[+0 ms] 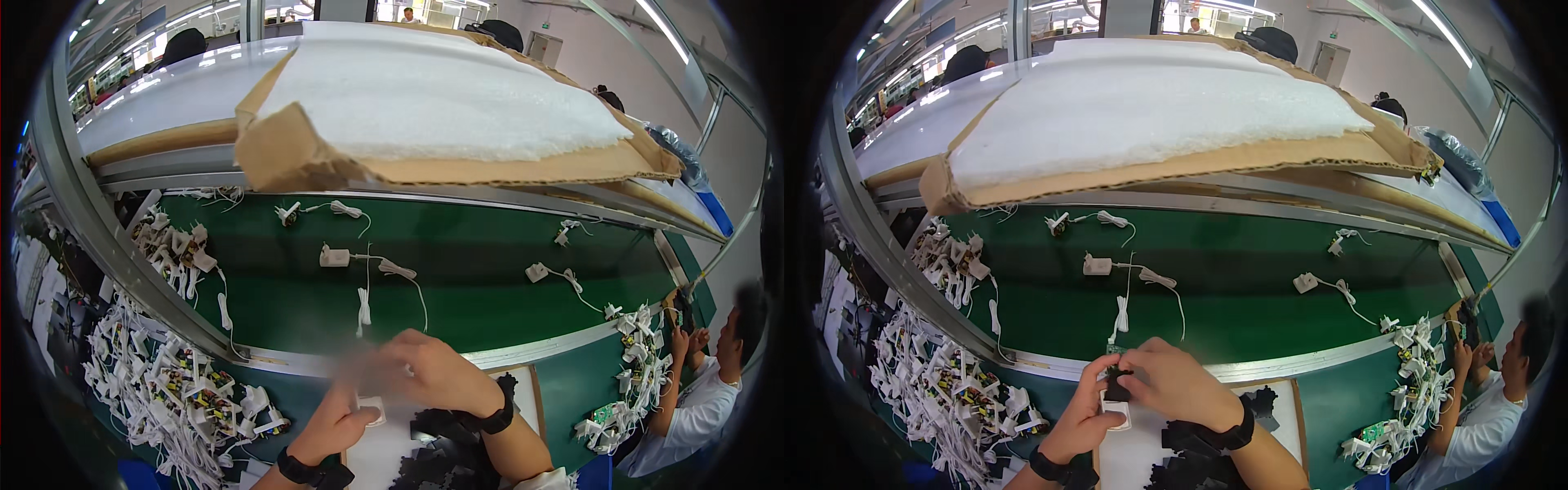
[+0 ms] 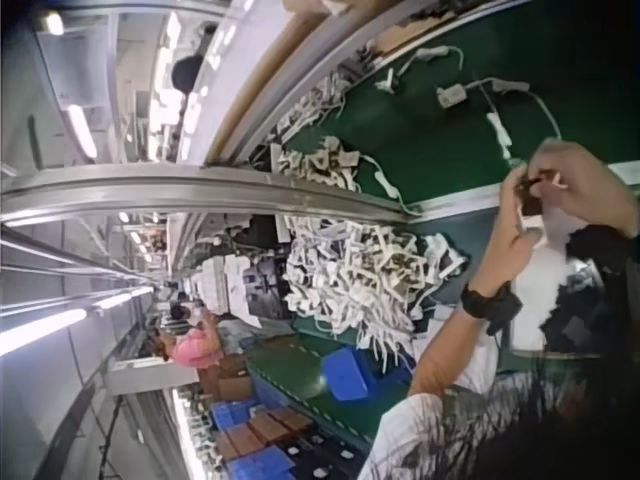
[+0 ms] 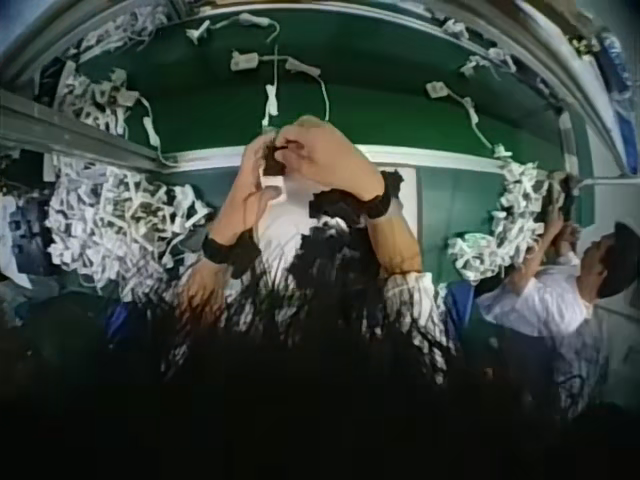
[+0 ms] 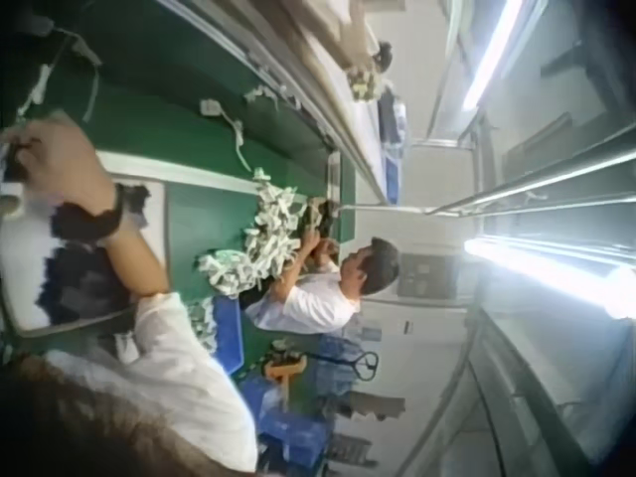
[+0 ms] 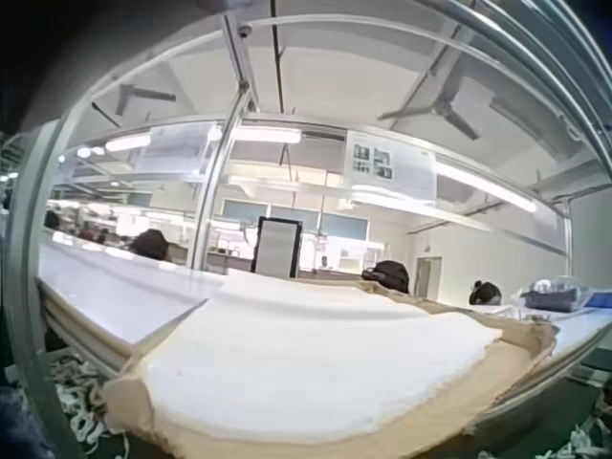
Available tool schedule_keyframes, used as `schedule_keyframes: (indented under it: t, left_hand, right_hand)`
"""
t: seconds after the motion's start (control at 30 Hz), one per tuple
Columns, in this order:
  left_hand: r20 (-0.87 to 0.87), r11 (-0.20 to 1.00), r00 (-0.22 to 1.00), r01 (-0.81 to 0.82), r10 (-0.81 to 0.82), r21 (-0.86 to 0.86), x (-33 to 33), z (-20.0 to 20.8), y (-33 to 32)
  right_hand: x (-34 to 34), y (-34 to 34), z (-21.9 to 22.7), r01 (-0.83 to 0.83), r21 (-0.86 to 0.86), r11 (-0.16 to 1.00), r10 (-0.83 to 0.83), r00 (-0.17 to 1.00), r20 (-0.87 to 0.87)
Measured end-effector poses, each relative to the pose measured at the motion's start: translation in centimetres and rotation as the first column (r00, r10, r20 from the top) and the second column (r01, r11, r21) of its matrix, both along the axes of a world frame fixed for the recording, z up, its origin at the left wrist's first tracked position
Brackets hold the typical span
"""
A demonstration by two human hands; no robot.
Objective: The recorder is assembling electronic circuit boards, connecting wire harnesses, and preparing them for packaging.
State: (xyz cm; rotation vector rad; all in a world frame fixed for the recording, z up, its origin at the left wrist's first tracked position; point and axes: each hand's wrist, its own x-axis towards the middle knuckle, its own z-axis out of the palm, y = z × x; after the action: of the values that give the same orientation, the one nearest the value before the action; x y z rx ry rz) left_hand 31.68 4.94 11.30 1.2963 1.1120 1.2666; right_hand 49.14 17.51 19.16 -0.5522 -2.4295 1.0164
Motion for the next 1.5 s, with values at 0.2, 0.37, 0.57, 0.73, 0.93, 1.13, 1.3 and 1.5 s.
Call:
schedule_keyframes:
  t: [0.2,0.37,0.57,0.73,0.93,1.13,1.3,1.5]
  left_hand:
    - [-0.039,1.000,0.999,0.007,-0.006,0.019,-0.6,0.0,-0.5]
    - [-0.082,0.998,0.995,-0.055,0.059,0.043,-0.7,-0.6,-0.4]
    - [-0.216,0.976,0.959,-0.203,0.183,-0.074,-1.4,-1.0,0.0]
    - [-0.133,0.973,0.966,-0.227,0.222,-0.026,-1.2,-0.4,0.2]
    - [0.336,0.928,0.918,-0.077,0.208,-0.365,-1.1,2.9,-0.2]
    - [0.377,0.946,0.894,-0.134,0.244,-0.295,-2.0,1.1,-0.1]
    - [0.328,0.952,0.906,-0.194,0.267,-0.237,-1.6,0.8,-0.2]
    - [0.435,0.927,0.838,-0.202,0.330,-0.315,-1.4,1.4,-0.4]
  right_hand:
    - [-0.9,1.3,-1.7,-0.124,-0.671,0.731,0.119,0.991,-0.053]
    - [-1.9,0.9,-2.0,-0.133,-0.779,0.612,0.029,0.989,-0.147]
    - [-2.1,0.3,-1.6,-0.048,-0.682,0.730,-0.109,0.977,-0.186]
    - [-2.1,0.7,-1.8,0.024,-0.593,0.805,-0.159,0.971,-0.177]
    - [-1.3,1.0,-1.9,0.034,-0.599,0.800,-0.144,0.980,-0.136]
    - [-1.5,-0.9,0.5,0.117,-0.368,0.923,-0.135,0.991,-0.023]
    - [-3.9,-3.6,1.7,0.055,-0.408,0.911,-0.083,0.995,-0.051]
    - [-5.2,-3.8,-1.8,0.077,0.189,0.979,-0.040,0.981,-0.192]
